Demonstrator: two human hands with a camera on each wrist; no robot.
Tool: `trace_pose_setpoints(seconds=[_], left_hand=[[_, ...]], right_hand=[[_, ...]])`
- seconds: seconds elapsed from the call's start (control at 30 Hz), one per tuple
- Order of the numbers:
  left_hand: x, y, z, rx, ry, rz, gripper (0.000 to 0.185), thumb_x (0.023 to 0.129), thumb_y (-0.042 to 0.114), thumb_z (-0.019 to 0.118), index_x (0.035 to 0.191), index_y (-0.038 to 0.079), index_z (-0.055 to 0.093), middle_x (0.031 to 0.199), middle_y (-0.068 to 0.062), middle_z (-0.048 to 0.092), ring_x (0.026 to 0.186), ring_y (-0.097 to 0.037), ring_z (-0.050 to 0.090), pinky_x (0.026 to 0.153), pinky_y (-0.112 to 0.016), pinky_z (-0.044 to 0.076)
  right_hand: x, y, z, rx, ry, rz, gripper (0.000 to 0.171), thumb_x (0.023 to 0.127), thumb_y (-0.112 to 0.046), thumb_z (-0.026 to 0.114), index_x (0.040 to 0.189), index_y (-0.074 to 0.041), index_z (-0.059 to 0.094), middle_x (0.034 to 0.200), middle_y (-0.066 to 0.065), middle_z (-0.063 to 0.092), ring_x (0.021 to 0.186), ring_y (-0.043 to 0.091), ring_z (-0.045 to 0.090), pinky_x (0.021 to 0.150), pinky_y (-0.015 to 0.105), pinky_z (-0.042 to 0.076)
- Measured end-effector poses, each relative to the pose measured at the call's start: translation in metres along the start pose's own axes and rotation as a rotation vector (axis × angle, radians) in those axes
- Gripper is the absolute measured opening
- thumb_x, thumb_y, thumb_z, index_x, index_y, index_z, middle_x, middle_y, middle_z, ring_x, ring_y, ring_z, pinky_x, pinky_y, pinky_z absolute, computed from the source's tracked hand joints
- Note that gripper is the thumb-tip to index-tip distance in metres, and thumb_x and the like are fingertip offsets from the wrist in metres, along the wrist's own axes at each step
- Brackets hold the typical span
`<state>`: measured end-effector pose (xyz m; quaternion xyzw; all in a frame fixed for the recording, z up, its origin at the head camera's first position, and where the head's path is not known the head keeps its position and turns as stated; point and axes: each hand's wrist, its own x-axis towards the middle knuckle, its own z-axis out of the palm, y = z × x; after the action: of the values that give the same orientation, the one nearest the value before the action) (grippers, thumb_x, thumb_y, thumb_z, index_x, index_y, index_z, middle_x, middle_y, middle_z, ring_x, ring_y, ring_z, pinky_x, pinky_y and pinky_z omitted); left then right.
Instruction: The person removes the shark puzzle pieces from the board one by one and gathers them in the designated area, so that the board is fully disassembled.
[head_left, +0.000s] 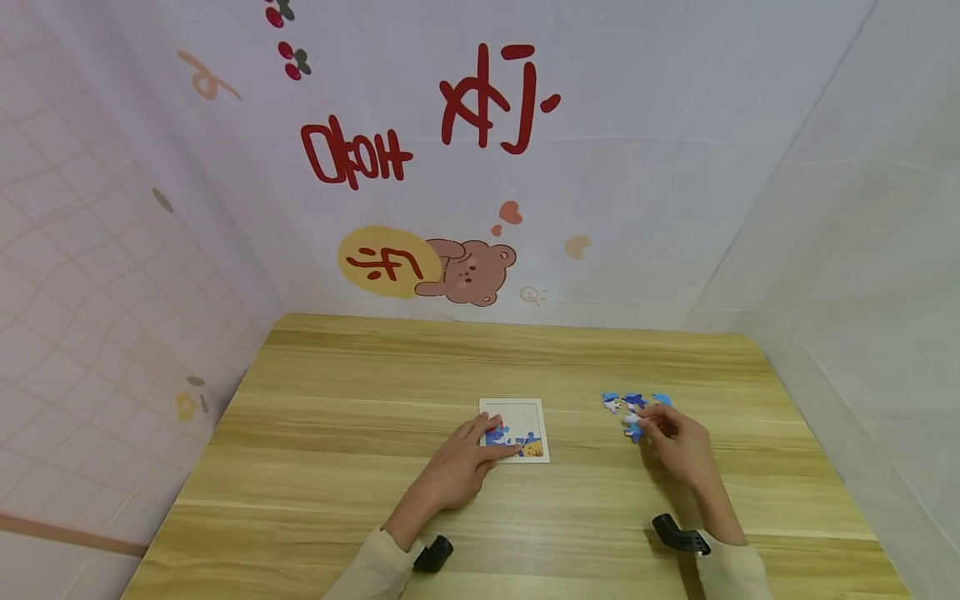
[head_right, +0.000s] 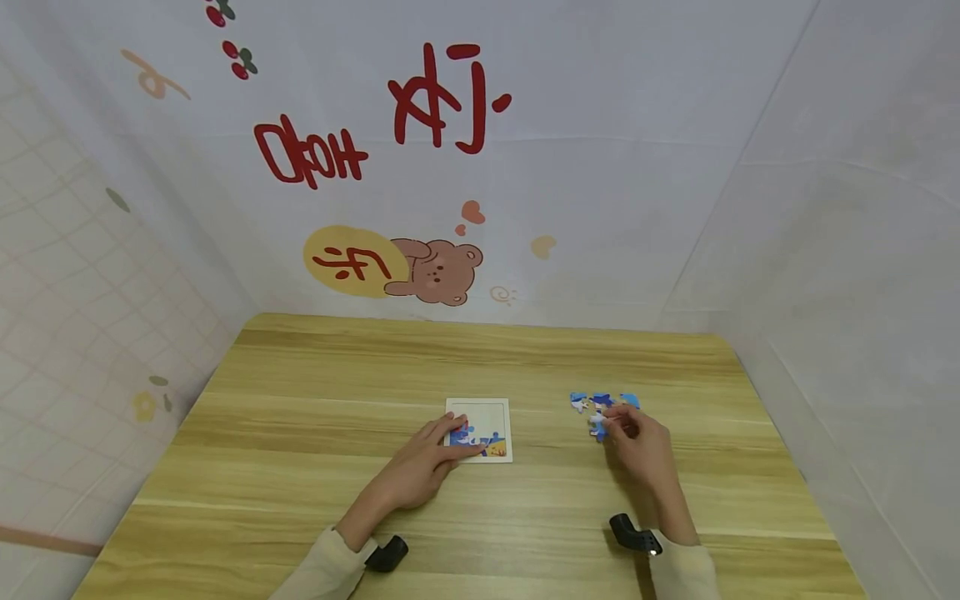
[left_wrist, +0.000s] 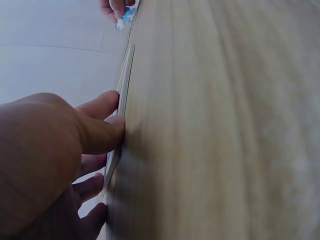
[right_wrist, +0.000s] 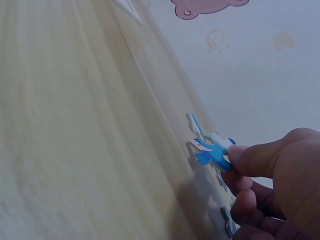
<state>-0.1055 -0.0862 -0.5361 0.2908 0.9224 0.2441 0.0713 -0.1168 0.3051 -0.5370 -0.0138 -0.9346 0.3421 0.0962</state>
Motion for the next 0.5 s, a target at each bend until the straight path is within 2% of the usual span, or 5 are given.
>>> trace_pose_setpoints(seconds=[0.13, 0.5], left_hand=[[0.0, -0.001, 0.001, -0.005, -0.005, -0.002, 0.04, 0.106, 0.02, 0.056, 0.14, 0.04, 0.063, 0.166, -0.003, 0.036, 0.158, -0.029, 0.026, 0.127, -0.049, 0.029], [0.0, -0.001, 0.0, -0.009, 0.005, 0.006, 0.04, 0.106, 0.019, 0.057, 0.14, 0.039, 0.063, 0.166, -0.004, 0.036, 0.157, -0.03, 0.027, 0.126, -0.05, 0.03]], right_hand=[[0.0, 0.006, -0.003, -0.044, 0.017, 0.002, 0.014, 0.098, -0.023, 0.072, 0.106, -0.012, 0.076, 0.086, 0.003, 0.074, 0.072, -0.004, 0.057, 0.063, 0.019, 0.048], [0.003, 0.011, 0.001, -0.151, 0.081, -0.08, 0.008, 0.094, -0.016, 0.075, 0.098, -0.01, 0.079, 0.078, 0.001, 0.062, 0.066, 0.003, 0.045, 0.059, 0.023, 0.039]])
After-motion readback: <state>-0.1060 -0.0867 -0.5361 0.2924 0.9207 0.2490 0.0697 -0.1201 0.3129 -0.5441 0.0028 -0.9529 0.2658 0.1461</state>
